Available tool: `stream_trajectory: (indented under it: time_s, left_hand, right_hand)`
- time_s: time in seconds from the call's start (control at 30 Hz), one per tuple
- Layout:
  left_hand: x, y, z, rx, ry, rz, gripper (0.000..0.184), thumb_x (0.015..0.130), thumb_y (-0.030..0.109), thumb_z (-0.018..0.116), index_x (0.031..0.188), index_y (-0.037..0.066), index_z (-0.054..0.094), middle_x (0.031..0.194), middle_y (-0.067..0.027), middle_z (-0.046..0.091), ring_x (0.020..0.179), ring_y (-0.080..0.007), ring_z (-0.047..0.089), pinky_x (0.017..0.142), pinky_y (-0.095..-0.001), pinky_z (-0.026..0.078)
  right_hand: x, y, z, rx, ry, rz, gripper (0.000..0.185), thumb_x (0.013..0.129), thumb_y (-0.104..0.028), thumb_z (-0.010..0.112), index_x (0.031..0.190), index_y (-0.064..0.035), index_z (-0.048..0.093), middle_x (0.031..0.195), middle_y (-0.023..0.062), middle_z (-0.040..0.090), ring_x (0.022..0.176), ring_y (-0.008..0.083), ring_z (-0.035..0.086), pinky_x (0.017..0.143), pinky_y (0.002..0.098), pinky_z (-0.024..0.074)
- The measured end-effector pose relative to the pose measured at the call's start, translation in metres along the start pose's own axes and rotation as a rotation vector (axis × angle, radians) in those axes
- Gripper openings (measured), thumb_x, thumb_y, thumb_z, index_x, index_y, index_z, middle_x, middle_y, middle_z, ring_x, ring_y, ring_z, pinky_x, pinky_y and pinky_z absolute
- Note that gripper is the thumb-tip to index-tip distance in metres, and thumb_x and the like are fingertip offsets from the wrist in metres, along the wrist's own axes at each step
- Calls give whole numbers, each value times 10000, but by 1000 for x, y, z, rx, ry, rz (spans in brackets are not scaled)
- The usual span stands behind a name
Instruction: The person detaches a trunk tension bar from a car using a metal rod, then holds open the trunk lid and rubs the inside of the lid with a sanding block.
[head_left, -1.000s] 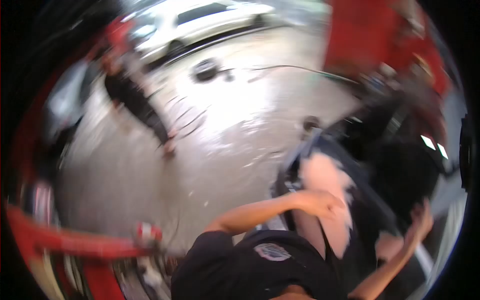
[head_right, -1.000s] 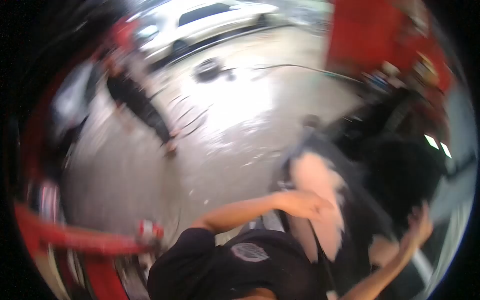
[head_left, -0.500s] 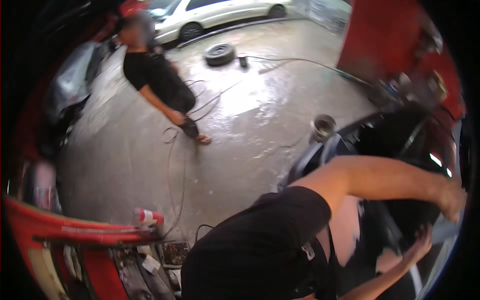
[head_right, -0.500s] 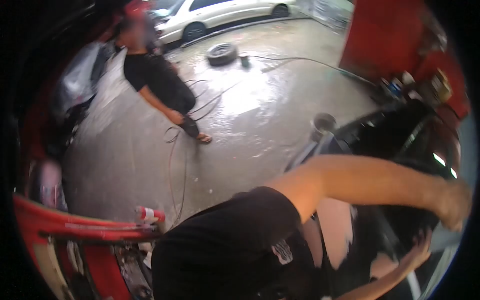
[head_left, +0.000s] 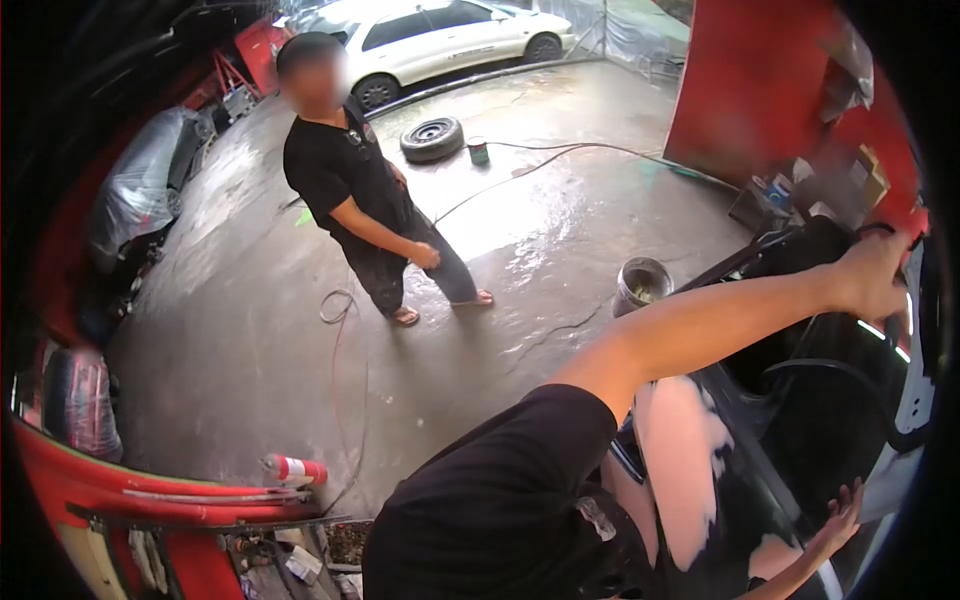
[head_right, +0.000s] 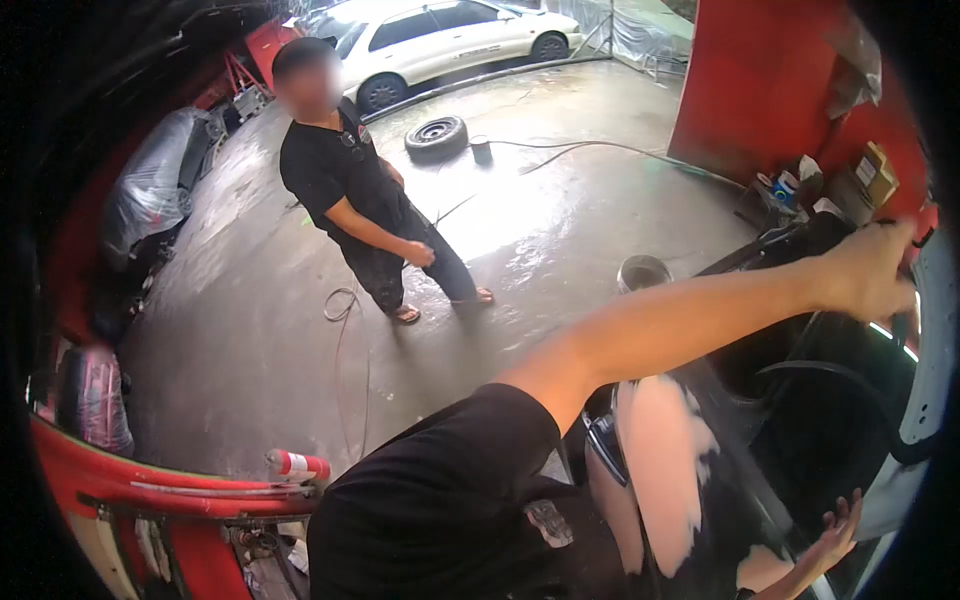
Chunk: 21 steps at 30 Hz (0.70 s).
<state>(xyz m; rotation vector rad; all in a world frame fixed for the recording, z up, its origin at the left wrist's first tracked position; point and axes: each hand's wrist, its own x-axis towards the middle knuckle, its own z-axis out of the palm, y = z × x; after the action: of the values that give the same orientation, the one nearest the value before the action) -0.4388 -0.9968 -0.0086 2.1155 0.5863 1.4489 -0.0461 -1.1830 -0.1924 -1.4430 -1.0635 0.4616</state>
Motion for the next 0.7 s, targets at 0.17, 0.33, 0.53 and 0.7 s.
stream_trajectory:
  time_s: [0.17, 0.33, 0.53, 0.7]
  left_hand:
    - [-22, -8, 4, 24, -397, -171, 400, 781, 271, 702, 1013, -54, 688, 746, -149, 733, 786, -259, 744, 762, -385, 591]
    - [70, -61, 33, 31, -298, -310, 270, 857, 194, 688, 1008, -30, 706, 816, -199, 731, 700, -273, 742, 592, -381, 608]
    - [81, -50, 42, 86, -352, -238, 271, 899, 181, 651, 1092, -6, 685, 821, -183, 732, 672, -264, 733, 565, -368, 602]
    - [40, -38, 57, 165, -345, -199, 386, 869, 283, 677, 1070, -46, 668, 780, -147, 728, 650, -216, 722, 571, -345, 595]
  right_hand:
    - [4, 9, -21, 16, -98, -43, 435, 1034, -295, 452, 1397, -86, 568, 1437, 83, 545, 1158, 205, 570, 835, 307, 448]
    - [-6, -29, 2, 152, -28, 100, 464, 989, -350, 566, 1360, -74, 595, 1446, 79, 542, 1130, 190, 589, 784, 301, 454]
    - [-7, -20, 9, 295, -53, 54, 499, 962, -342, 616, 1356, -37, 586, 1408, 79, 556, 1040, 206, 610, 738, 300, 470]
    - [-11, -21, 24, 371, 41, 31, 448, 948, -280, 677, 1310, -25, 611, 1317, 58, 598, 972, 179, 648, 663, 275, 467]
